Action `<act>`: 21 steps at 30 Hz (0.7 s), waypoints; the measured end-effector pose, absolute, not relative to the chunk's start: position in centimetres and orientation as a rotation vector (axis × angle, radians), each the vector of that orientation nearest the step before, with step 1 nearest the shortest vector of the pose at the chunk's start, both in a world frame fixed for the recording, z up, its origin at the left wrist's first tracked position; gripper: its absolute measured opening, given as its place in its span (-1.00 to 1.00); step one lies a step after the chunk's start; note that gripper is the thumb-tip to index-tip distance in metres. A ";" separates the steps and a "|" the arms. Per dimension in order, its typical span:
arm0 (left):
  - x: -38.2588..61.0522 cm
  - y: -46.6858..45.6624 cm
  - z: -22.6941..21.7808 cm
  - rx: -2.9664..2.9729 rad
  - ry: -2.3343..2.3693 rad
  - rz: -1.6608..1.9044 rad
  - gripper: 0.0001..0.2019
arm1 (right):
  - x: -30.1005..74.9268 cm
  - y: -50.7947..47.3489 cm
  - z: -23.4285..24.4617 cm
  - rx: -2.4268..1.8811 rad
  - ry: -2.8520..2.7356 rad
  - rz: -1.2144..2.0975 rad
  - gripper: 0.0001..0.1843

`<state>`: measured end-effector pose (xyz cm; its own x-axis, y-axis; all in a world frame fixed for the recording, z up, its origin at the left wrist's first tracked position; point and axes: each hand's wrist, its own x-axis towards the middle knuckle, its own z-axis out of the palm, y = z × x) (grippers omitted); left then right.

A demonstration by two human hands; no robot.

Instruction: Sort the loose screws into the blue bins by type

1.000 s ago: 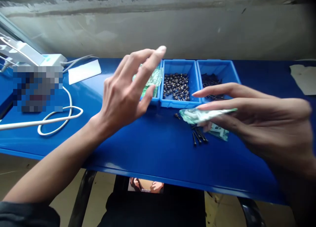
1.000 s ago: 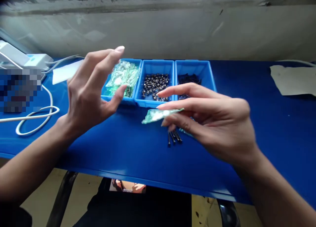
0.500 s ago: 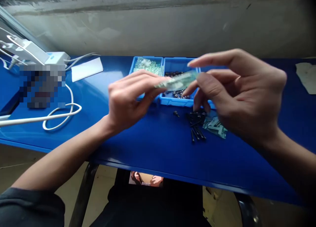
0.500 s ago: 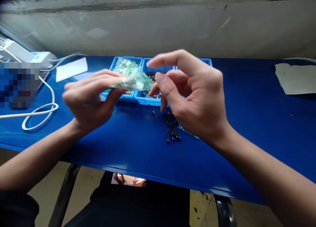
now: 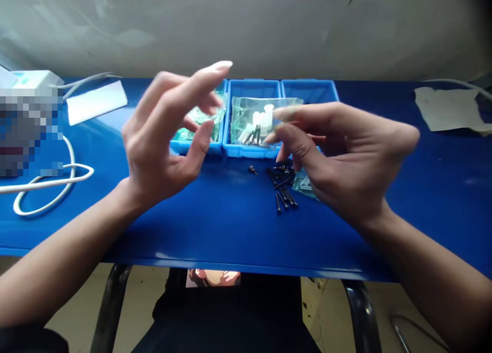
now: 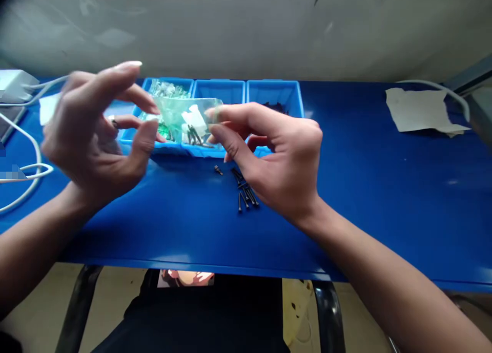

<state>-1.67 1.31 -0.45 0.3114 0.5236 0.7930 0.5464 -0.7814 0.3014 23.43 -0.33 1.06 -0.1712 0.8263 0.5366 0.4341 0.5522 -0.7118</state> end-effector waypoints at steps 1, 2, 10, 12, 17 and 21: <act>-1.9 1.5 -0.5 -2.519 -0.947 -1.369 -0.26 | 23.2 -0.4 1.2 -1.046 -1.760 0.601 -0.87; -2.1 1.6 -0.6 -2.542 -0.847 -1.251 -0.24 | 23.0 -0.5 1.2 -1.042 -1.717 0.711 -0.84; -3.4 3.1 0.0 -2.487 -0.968 -1.412 -0.78 | 24.6 0.6 1.7 -0.996 -1.788 0.918 -0.89; -4.6 4.2 0.7 -2.480 -1.175 -1.530 -0.69 | 26.3 1.5 2.4 -1.019 -1.883 0.742 -0.91; -6.9 5.2 2.2 -2.678 -1.496 -1.319 -0.46 | 31.0 2.1 4.5 -1.060 -2.432 0.525 -0.81; -7.4 5.2 1.7 -2.685 -1.382 -1.102 -0.69 | 32.1 -0.3 4.3 -1.045 -2.732 -0.014 -0.72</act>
